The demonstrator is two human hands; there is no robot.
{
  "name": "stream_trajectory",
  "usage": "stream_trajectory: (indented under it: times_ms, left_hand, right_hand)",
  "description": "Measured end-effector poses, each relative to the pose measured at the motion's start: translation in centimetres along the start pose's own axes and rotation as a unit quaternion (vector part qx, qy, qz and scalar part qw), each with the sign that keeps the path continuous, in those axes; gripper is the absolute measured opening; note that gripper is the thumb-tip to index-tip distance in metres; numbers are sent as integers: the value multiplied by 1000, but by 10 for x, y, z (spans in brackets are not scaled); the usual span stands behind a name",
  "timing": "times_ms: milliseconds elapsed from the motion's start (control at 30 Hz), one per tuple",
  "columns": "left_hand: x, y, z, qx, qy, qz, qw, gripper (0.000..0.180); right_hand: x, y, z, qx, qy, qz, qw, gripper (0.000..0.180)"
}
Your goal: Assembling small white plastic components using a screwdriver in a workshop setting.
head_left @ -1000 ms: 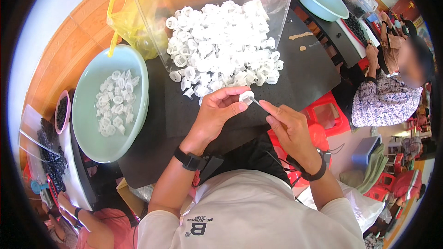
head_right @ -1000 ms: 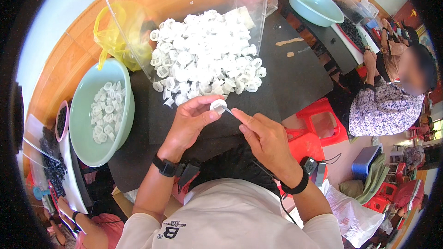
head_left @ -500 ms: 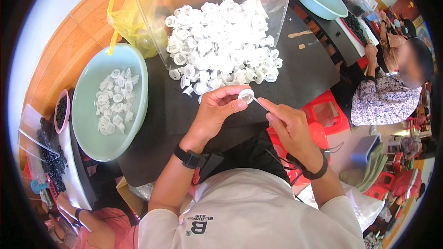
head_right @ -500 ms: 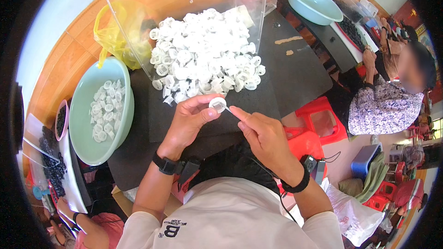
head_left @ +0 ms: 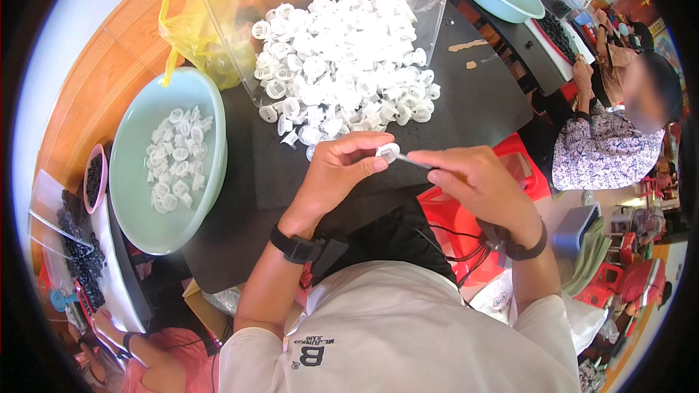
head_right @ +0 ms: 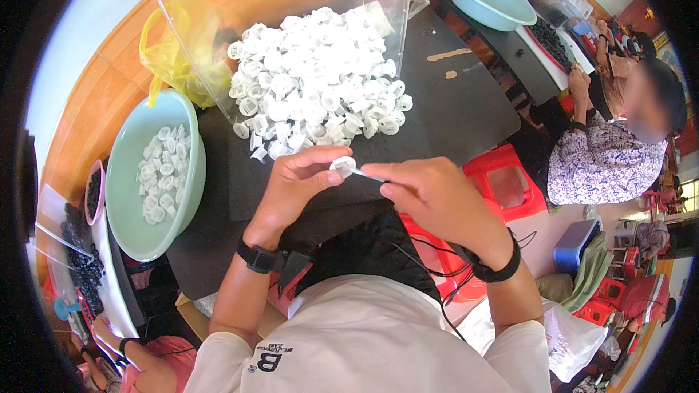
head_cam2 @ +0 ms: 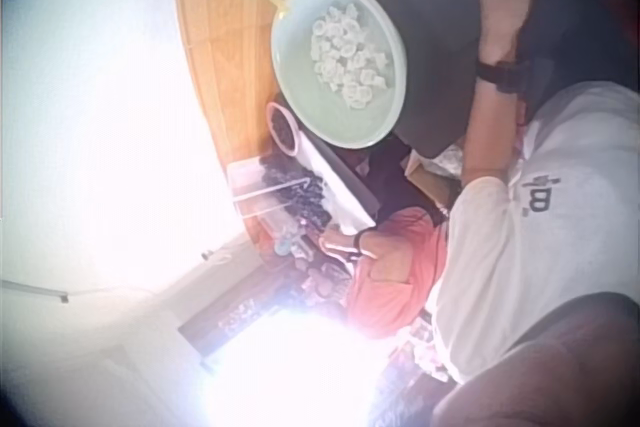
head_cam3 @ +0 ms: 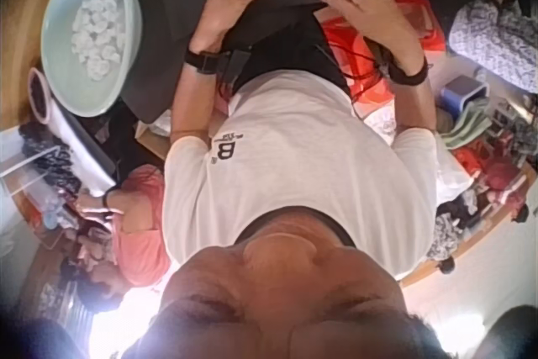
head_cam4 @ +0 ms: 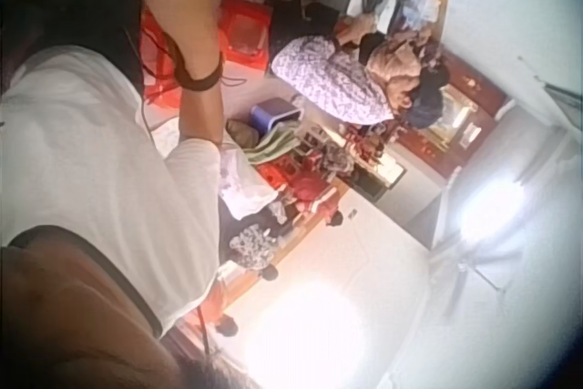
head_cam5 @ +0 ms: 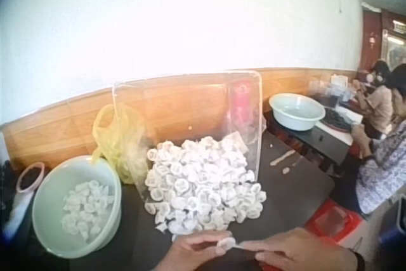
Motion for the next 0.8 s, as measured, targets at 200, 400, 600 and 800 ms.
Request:
stream_trajectory:
  times_ms: [200, 400, 600, 800]
  left_hand:
    - [-1, -7, 2, 32, 32, 48, 998, 28]
    - [1, -9, 0, 69, 42, 21, 996, 34]
    - [1, -2, 2, 89, 36, -4, 995, 36]
    - [0, -1, 4, 105, 32, -8, 994, 35]
  right_hand:
    - [-17, -13, -9, -90, 1, -89, 992, 47]
    - [-18, -35, -23, -307, -140, -68, 939, 51]
    - [-4, -18, -8, -134, 36, -164, 977, 48]
    - [20, -19, 3, 63, -34, -103, 992, 45]
Point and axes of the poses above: each hand's wrist, its own x-axis away from the middle knuckle, its own y-axis out of the back of the hand, z = x × y, the point moved 7 cm from there along -x, towards the middle knuckle
